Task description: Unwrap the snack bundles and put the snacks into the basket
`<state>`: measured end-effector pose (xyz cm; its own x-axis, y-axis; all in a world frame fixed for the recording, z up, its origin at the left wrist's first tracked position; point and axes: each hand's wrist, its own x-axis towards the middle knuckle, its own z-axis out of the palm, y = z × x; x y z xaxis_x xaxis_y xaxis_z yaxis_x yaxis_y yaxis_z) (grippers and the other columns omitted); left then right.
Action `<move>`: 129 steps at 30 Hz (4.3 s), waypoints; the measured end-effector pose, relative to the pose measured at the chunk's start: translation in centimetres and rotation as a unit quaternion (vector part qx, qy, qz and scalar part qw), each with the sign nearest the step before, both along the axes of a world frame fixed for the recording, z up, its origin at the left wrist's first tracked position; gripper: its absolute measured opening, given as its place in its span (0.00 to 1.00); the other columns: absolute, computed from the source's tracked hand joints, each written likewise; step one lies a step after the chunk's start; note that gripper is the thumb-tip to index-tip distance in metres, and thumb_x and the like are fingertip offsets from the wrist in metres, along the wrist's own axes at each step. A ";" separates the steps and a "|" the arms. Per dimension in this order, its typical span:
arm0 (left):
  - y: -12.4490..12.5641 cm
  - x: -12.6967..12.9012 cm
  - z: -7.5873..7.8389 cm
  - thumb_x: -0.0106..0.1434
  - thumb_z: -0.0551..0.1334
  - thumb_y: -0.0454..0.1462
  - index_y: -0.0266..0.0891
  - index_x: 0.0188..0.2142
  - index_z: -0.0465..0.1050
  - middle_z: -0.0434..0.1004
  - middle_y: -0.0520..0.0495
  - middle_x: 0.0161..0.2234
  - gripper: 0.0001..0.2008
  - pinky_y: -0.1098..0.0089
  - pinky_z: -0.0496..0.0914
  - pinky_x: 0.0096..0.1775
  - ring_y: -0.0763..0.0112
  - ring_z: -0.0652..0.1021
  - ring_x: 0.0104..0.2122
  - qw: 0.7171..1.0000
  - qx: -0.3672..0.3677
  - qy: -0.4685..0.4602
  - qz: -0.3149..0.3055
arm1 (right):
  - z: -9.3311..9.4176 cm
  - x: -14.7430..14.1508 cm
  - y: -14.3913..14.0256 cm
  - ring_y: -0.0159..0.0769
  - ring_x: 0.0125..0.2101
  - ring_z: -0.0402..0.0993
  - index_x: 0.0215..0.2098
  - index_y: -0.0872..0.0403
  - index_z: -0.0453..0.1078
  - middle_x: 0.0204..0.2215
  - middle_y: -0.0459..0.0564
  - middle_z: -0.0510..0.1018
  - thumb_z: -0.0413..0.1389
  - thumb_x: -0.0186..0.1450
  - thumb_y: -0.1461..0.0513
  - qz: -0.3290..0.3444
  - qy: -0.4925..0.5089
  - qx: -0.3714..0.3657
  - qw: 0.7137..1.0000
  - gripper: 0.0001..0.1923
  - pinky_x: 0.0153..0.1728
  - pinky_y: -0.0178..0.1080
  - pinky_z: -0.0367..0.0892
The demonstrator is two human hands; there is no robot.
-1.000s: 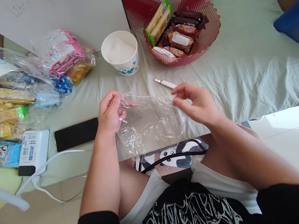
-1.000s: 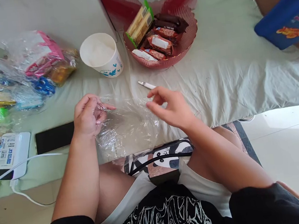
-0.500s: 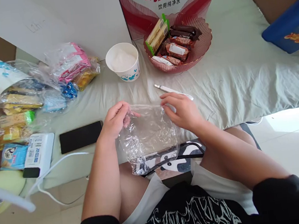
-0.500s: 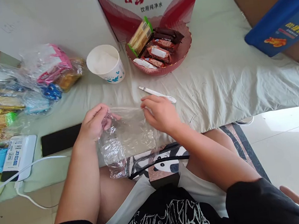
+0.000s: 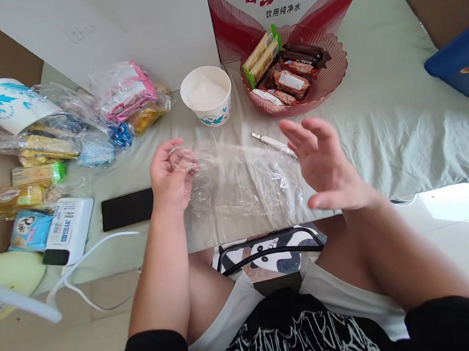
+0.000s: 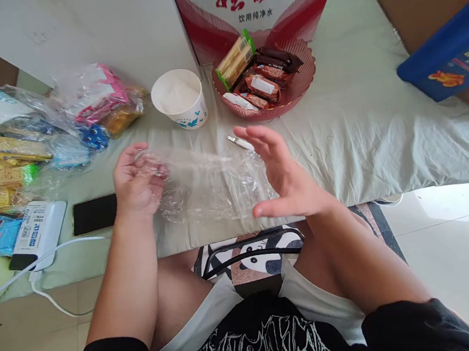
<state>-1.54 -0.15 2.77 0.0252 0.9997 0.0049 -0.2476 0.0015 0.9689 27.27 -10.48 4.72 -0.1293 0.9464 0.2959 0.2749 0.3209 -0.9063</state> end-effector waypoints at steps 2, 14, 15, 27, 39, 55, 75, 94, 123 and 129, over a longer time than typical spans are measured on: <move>0.2 -0.1 0.7 0.43 0.81 0.40 0.45 0.40 0.76 0.76 0.57 0.25 0.25 0.78 0.67 0.24 0.80 0.73 0.21 0.997 -0.024 -0.077 0.007 | -1.2 0.2 0.1 0.56 0.73 0.55 0.70 0.42 0.57 0.72 0.54 0.60 0.70 0.54 0.41 0.014 -0.076 0.036 0.996 0.51 0.69 0.60 0.60; -0.8 0.0 2.3 0.37 0.83 0.36 0.42 0.29 0.74 0.77 0.58 0.27 0.23 0.80 0.69 0.25 0.83 0.72 0.21 0.985 -0.082 -0.152 -0.028 | -0.4 -1.2 1.2 0.40 0.39 0.82 0.47 0.44 0.71 0.37 0.47 0.83 0.66 0.64 0.47 -0.114 0.101 0.057 0.987 0.18 0.45 0.46 0.77; -0.9 -0.2 2.5 0.37 0.83 0.36 0.43 0.30 0.74 0.77 0.59 0.27 0.23 0.80 0.69 0.26 0.84 0.72 0.21 0.982 -0.087 -0.167 -0.029 | -0.1 -1.3 0.8 0.39 0.40 0.82 0.51 0.43 0.70 0.38 0.46 0.83 0.69 0.60 0.46 -0.101 0.129 0.043 0.985 0.25 0.44 0.44 0.77; -1.8 -1.1 1.9 0.50 0.76 0.56 0.39 0.30 0.75 0.69 0.56 0.13 0.24 0.77 0.59 0.13 0.76 0.69 0.11 0.989 -0.072 0.116 -0.056 | 0.2 -1.8 0.6 0.34 0.21 0.75 0.30 0.51 0.76 0.22 0.47 0.78 0.62 0.63 0.37 -0.118 0.118 -0.108 0.980 0.27 0.25 0.40 0.74; -1.7 -2.2 2.2 0.50 0.77 0.46 0.43 0.34 0.77 0.75 0.55 0.18 0.17 0.76 0.61 0.16 0.76 0.71 0.13 0.993 -0.048 0.034 -0.098 | 1.3 -1.0 -0.1 0.30 0.13 0.66 0.35 0.53 0.77 0.13 0.42 0.71 0.59 0.66 0.39 -0.159 0.077 -0.134 0.975 0.25 0.17 0.35 0.60; -1.8 -1.6 2.1 0.45 0.80 0.50 0.39 0.27 0.77 0.75 0.51 0.17 0.21 0.75 0.68 0.18 0.70 0.76 0.16 0.978 -0.116 0.087 -0.150 | 1.0 -0.4 0.6 0.31 0.20 0.69 0.34 0.49 0.68 0.23 0.43 0.73 0.66 0.58 0.41 -0.170 0.147 -0.122 0.967 0.23 0.22 0.37 0.63; -0.5 -1.7 1.5 0.59 0.66 0.46 0.41 0.32 0.73 0.77 0.48 0.33 0.12 0.70 0.75 0.28 0.67 0.81 0.29 0.997 -0.078 -0.014 -0.026 | 0.7 0.4 1.6 0.38 0.24 0.75 0.27 0.49 0.64 0.26 0.50 0.74 0.53 0.61 0.44 -0.158 0.245 -0.133 0.947 0.18 0.24 0.42 0.68; -2.0 -0.6 2.4 0.50 0.75 0.37 0.49 0.54 0.73 0.80 0.44 0.53 0.31 0.76 0.57 0.16 0.78 0.76 0.21 0.942 -0.166 0.065 -0.283 | 0.0 -3.8 0.9 0.31 0.25 0.79 0.46 0.53 0.71 0.30 0.46 0.83 0.68 0.58 0.55 0.248 0.170 -0.472 0.829 0.21 0.25 0.32 0.72; -3.0 3.4 1.9 0.43 0.78 0.39 0.38 0.37 0.73 0.73 0.56 0.24 0.23 0.75 0.71 0.30 0.78 0.74 0.25 0.954 -0.235 0.006 -0.186 | -1.5 -5.6 0.7 0.29 0.22 0.65 0.33 0.52 0.68 0.21 0.41 0.75 0.52 0.61 0.62 0.010 -0.120 -0.247 0.961 0.04 0.29 0.35 0.58; -2.9 2.8 2.5 0.49 0.74 0.36 0.40 0.29 0.61 0.80 0.52 0.36 0.21 0.69 0.79 0.33 0.68 0.83 0.35 0.942 -0.253 -0.068 -0.209 | -1.4 -5.7 0.6 0.29 0.22 0.64 0.33 0.52 0.68 0.21 0.42 0.74 0.51 0.61 0.61 0.009 -0.128 -0.240 0.962 0.05 0.30 0.35 0.59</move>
<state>1.21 -3.04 5.24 0.4509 0.7779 -0.4378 -0.2452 0.5795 0.7772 21.55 -9.85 3.31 -0.1565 0.9631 -0.2191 0.5075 -0.1119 -0.8543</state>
